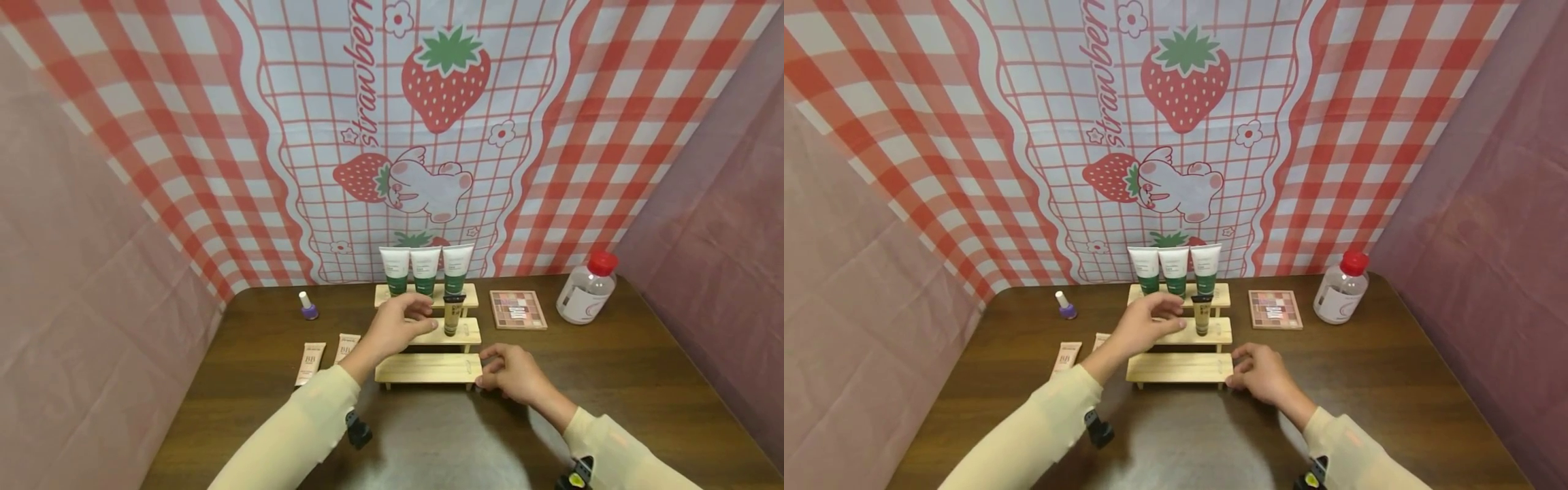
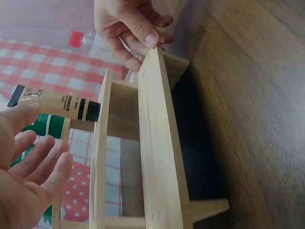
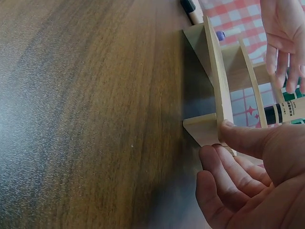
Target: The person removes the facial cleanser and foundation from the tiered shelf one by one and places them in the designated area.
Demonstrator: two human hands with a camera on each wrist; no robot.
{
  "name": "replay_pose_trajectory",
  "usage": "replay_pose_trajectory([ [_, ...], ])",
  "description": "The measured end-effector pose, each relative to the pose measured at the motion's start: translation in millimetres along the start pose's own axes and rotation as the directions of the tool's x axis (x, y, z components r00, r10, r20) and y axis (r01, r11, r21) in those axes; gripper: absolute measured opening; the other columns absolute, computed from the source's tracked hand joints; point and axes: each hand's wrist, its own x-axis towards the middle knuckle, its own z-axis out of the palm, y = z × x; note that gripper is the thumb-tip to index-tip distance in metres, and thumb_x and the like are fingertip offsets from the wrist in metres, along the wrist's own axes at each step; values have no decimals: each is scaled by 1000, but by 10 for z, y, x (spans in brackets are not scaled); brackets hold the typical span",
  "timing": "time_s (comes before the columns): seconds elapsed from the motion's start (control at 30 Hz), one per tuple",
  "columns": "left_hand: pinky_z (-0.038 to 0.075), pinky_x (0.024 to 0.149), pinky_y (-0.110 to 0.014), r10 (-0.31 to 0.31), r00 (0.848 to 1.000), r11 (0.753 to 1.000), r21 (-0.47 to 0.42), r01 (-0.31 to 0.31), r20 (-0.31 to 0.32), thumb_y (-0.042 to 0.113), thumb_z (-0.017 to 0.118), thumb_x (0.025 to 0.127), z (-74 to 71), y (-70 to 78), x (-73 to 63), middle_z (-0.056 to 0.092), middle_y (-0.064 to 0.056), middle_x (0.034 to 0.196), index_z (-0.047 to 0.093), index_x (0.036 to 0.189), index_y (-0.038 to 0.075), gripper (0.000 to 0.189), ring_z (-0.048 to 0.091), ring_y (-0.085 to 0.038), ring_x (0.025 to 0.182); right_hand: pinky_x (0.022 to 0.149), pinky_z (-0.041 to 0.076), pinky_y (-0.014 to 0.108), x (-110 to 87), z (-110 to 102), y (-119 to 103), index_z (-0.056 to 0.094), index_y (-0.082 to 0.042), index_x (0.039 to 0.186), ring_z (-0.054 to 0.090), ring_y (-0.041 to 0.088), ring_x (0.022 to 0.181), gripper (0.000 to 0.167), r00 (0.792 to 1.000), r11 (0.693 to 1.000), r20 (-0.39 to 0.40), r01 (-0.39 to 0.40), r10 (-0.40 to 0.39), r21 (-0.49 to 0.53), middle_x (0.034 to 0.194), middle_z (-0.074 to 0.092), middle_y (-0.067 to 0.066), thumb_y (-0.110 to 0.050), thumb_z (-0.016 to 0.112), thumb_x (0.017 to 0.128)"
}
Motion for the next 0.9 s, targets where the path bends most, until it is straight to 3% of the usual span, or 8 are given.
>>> replay_pose_trajectory([
  [0.53, 59, 86, -33, -14, 1000, 1000, -13, 14, -6, 26, 81, 91, 171, 50, 124, 73, -1, 115, 70, 125, 14, 38, 69, -18, 104, 49, 53, 36, 24, -9, -6, 66, 2, 113, 65, 21, 62, 44, 1000, 1000, 8, -19, 19, -3, 80, 75, 5, -4, 88, 75],
  [0.9, 58, 85, -33, 13, 1000, 1000, 7, -12, -15, 29, 80, 91, 224, 79, 178, 73, 1, 106, 71, 107, 16, 23, 69, -15, 97, 49, 53, 36, 22, -11, -11, 66, 2, 113, 65, 22, 63, 43, 1000, 1000, 18, -12, 12, -1, 80, 74, 5, -4, 87, 76],
])
